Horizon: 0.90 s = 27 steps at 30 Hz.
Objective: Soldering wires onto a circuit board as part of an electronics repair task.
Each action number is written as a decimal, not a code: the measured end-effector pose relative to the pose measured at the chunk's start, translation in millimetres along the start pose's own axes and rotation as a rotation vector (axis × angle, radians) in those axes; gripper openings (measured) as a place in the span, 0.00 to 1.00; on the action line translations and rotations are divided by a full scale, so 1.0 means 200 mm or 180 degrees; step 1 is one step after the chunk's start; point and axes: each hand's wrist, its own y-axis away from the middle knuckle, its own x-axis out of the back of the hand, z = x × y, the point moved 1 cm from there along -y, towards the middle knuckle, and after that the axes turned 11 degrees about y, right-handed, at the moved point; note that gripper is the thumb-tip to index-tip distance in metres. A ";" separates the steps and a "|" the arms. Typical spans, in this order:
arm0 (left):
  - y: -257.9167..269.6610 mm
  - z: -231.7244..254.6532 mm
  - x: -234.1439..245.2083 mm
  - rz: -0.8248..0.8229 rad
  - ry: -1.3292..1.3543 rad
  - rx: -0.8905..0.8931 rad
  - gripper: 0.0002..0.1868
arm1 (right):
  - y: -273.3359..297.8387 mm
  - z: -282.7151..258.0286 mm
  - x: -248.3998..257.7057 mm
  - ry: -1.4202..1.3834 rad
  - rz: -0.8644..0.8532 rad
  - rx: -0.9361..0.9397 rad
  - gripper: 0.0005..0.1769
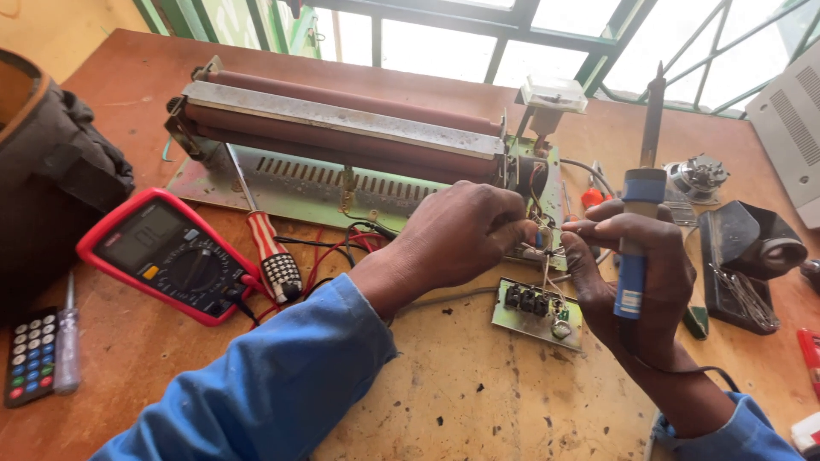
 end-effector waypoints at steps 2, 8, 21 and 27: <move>-0.01 -0.01 -0.02 0.0053 0.0055 -0.0092 0.23 | 0.02 0.01 0.00 -0.0154 0.0076 -0.0207 0.20; 0.00 0.02 -0.01 0.0297 -0.0085 -0.0084 0.19 | 0.01 -0.01 0.03 -0.0409 0.0112 -0.0165 0.23; 0.00 0.03 0.08 0.1241 -0.0258 -0.0339 0.13 | -0.02 0.05 0.10 0.0389 0.0270 0.0224 0.19; 0.03 0.14 0.05 0.1047 -0.0259 -0.1146 0.12 | -0.05 0.05 0.12 0.0556 0.0294 0.0511 0.21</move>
